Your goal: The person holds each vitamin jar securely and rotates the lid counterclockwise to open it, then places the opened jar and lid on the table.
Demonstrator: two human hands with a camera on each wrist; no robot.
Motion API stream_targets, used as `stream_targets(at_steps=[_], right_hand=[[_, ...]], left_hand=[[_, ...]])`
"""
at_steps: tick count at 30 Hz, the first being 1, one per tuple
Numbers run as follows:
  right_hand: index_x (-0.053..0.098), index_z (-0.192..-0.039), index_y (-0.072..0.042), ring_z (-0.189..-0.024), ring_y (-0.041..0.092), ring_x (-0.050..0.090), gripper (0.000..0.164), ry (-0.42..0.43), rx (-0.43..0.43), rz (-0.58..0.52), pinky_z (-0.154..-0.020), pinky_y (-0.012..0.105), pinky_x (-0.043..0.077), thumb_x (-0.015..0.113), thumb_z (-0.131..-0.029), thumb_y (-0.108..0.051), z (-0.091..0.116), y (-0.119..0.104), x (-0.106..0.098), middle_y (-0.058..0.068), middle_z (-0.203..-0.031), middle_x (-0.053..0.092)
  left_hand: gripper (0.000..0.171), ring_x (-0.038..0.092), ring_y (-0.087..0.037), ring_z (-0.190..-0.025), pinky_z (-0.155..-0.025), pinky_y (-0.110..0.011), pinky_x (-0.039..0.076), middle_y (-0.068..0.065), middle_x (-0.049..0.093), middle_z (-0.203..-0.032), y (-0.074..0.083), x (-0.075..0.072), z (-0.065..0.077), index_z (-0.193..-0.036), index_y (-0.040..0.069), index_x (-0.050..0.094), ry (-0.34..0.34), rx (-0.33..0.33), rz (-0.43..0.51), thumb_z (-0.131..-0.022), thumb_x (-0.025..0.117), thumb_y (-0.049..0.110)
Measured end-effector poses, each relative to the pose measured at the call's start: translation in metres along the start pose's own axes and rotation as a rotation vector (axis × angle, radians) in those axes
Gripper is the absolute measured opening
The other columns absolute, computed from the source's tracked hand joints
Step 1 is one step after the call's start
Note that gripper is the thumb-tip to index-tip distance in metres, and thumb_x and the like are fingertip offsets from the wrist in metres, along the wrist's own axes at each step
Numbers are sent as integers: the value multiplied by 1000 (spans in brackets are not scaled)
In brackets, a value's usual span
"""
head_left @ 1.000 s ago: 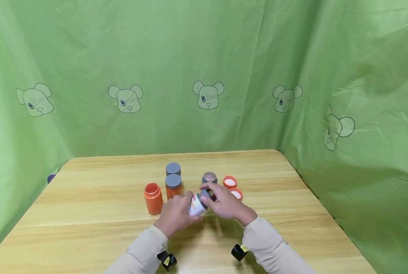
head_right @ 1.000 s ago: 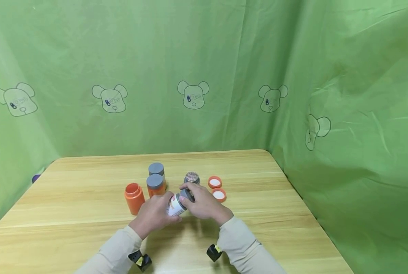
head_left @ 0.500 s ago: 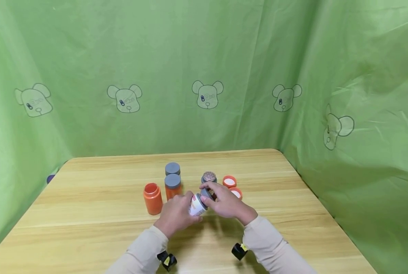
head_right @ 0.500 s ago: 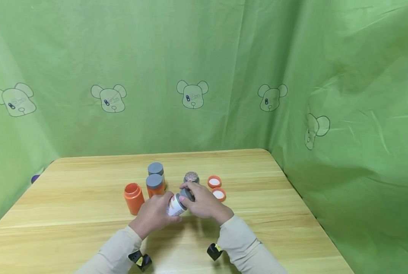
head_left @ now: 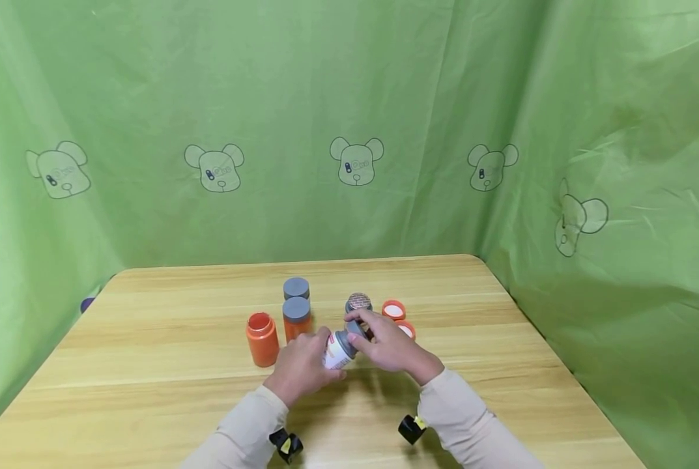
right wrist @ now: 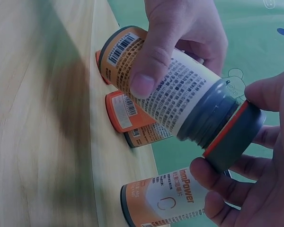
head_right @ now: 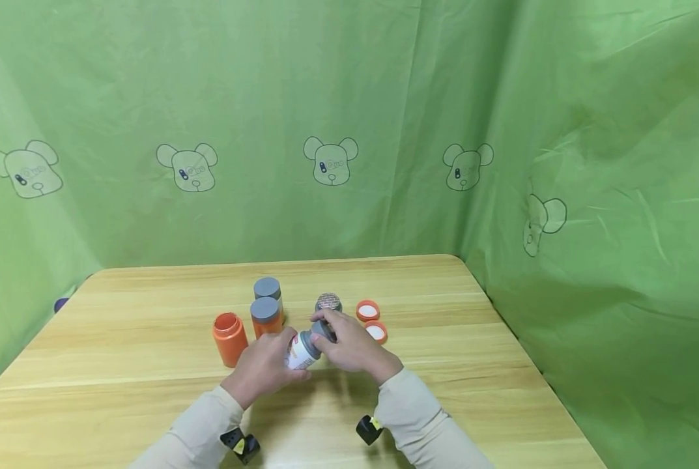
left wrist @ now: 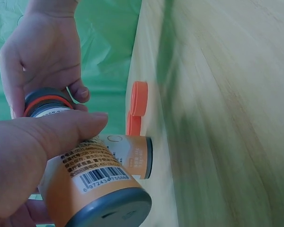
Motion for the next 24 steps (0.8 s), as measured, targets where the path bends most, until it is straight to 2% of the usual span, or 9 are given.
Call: stream_targets(at_steps=[6,10,13,16,19,24], right_hand=[[53,-127,-3,-82,20,58,35,32,-11,-21,-69,31,50,56,-98,-22,3,1,-6,8,-104,59],[50,-131,-3,-80,18,61,39,85,-50,-52,-67,30,51,58,-97,-21,6,1,-14,14,-114,60],[49,-133,-1,-76,19,64,40,153,-102,-87,-62,31,51,59,-96,-11,8,-6,-26,21,-119,58],[51,-130,1,-75,24,67,39,237,-133,-105,-60,32,51,61,-93,-5,10,-7,-39,22,-113,58],[54,-126,0,-79,26,64,37,314,-85,-93,-64,32,52,66,-91,-7,11,7,-50,17,-104,59],[53,-122,-3,-84,25,58,43,384,60,-67,-70,33,52,73,-88,-20,16,35,-65,13,-100,59]], left_hand=[[60,54,-15,-58,-49,-29,46,-3,56,-73,-2,2,-1,-103,4,56,9,0,37,-66,88,37],[60,57,-16,-60,-51,-29,47,-4,57,-75,-1,2,-2,-104,3,53,31,13,87,-66,89,34],[62,58,-17,-63,-54,-29,48,-5,59,-77,-1,3,-5,-106,2,52,41,12,116,-67,88,32],[63,59,-18,-65,-56,-30,50,-7,60,-79,-2,4,-7,-108,1,50,45,5,140,-67,89,31],[63,60,-18,-67,-59,-31,51,-7,61,-81,-4,6,-8,-108,1,50,45,-7,162,-67,89,29],[63,61,-18,-71,-62,-32,52,-7,63,-85,-8,9,-10,-108,3,50,45,-34,200,-66,90,28]])
Point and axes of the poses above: each hand's wrist, its own z-axis away from the middle knuckle, its own x-axis out of the palm, y = z × x, the point moved 10 cm from there along -z, towards the middle knuckle
